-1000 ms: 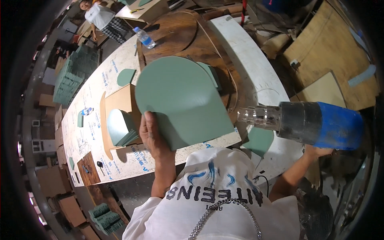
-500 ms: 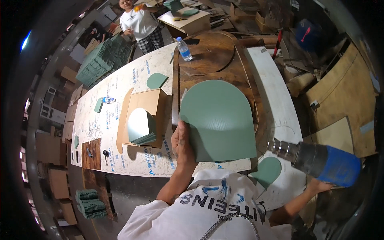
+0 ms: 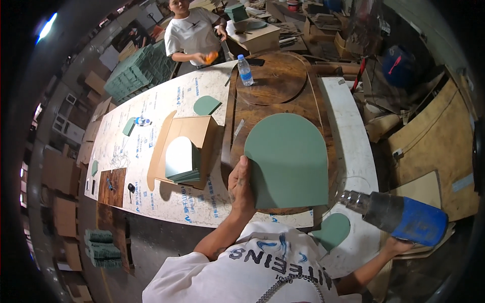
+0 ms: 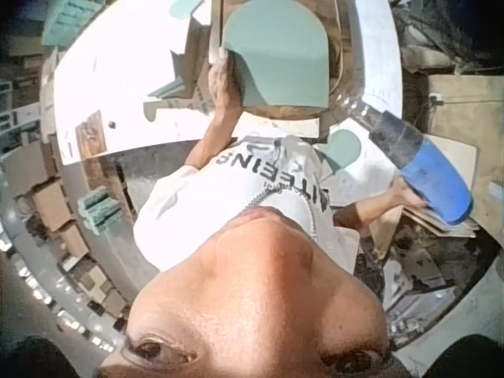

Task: The person uses a heat gun to smooth the surface of light green, semi-circular plastic parts. They hold each part in one hand and apply heat with the other, rotating the part to cover the surface. The person inspects the parts between heating cycles and stacks them on the table.

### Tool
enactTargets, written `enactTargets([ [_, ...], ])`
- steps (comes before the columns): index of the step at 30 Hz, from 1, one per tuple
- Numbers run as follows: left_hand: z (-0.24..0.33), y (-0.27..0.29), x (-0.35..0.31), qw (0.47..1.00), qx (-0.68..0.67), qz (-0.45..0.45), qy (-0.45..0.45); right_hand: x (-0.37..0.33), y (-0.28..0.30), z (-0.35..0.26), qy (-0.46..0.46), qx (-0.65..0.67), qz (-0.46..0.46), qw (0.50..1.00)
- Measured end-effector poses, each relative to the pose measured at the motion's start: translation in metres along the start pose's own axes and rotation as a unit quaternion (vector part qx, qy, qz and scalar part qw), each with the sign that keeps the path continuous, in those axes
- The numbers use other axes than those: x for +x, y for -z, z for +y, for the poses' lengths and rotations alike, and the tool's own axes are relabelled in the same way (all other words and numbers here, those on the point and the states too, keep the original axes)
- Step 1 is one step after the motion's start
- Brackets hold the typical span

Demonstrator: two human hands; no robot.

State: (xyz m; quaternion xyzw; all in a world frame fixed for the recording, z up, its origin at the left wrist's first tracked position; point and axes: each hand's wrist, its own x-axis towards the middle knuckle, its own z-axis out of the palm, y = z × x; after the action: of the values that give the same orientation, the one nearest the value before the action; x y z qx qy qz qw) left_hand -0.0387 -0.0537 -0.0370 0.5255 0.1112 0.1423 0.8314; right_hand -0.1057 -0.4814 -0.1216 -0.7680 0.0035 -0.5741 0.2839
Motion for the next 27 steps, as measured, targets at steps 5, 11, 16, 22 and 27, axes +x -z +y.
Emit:
enactTargets([
  [5, -0.002, -0.001, -0.001, 0.999, 0.019, -0.012, 0.029, 0.007, 0.003, -0.003, -0.034, -0.002, -0.025, 0.999],
  [11, -0.003, -0.005, 0.005, 0.998, 0.042, -0.002, -0.035, 0.014, 0.010, 0.014, 0.025, -0.034, 0.000, 0.999],
  [16, 0.000, -0.003, 0.019, 0.998, 0.041, 0.004, -0.050, 0.042, -0.002, -0.010, 0.073, -0.091, -0.001, 0.993],
  [22, -0.001, -0.007, 0.024, 0.998, 0.037, 0.021, -0.053, 0.024, -0.011, -0.005, 0.002, -0.025, -0.002, 1.000],
  [27, -0.003, -0.009, 0.024, 0.996, 0.058, 0.047, -0.041, 0.030, -0.014, 0.001, -0.036, -0.035, -0.031, 0.998],
])
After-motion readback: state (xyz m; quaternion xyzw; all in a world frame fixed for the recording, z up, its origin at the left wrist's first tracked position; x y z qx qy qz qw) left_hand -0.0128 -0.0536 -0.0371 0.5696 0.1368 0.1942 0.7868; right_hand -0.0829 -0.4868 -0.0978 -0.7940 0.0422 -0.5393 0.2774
